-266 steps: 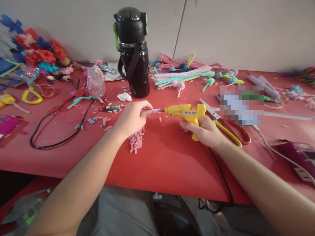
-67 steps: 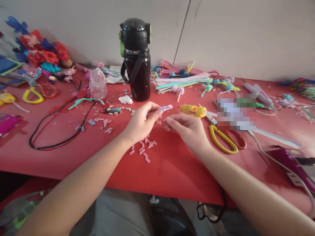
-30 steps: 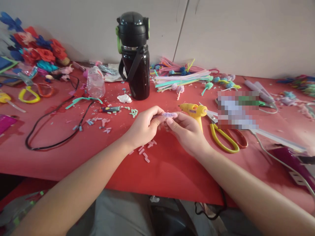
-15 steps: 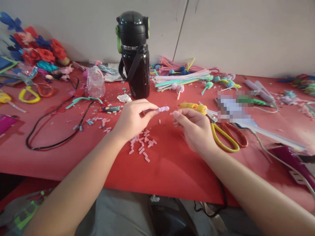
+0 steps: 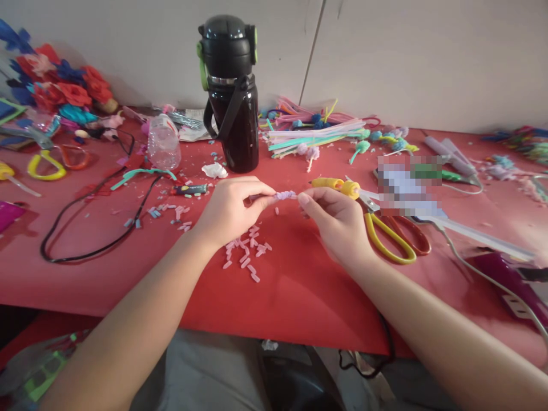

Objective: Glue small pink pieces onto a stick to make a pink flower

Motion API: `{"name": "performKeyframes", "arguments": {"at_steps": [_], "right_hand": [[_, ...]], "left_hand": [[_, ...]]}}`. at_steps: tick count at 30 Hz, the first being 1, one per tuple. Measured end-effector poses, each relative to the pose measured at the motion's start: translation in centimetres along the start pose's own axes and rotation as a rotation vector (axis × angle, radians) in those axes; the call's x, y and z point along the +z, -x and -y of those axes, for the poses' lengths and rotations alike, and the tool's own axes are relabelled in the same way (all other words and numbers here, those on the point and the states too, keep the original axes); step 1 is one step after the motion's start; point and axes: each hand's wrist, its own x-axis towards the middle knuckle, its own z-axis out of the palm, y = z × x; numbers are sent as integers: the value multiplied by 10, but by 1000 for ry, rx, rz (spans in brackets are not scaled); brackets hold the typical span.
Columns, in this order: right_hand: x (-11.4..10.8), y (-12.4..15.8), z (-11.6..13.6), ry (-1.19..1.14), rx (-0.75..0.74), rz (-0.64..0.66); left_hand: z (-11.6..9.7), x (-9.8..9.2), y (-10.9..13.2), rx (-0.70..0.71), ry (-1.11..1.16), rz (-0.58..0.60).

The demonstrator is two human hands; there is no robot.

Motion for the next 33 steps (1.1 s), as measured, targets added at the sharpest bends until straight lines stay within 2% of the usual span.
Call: {"name": "performKeyframes", "arguments": {"at_steps": [21, 33], "right_hand": [[1, -1, 3, 44, -8, -6], [2, -2, 2, 53, -10, -9]], "left_hand": [[1, 1, 1, 19, -14, 18], [2, 2, 1, 80, 6, -23]]}}
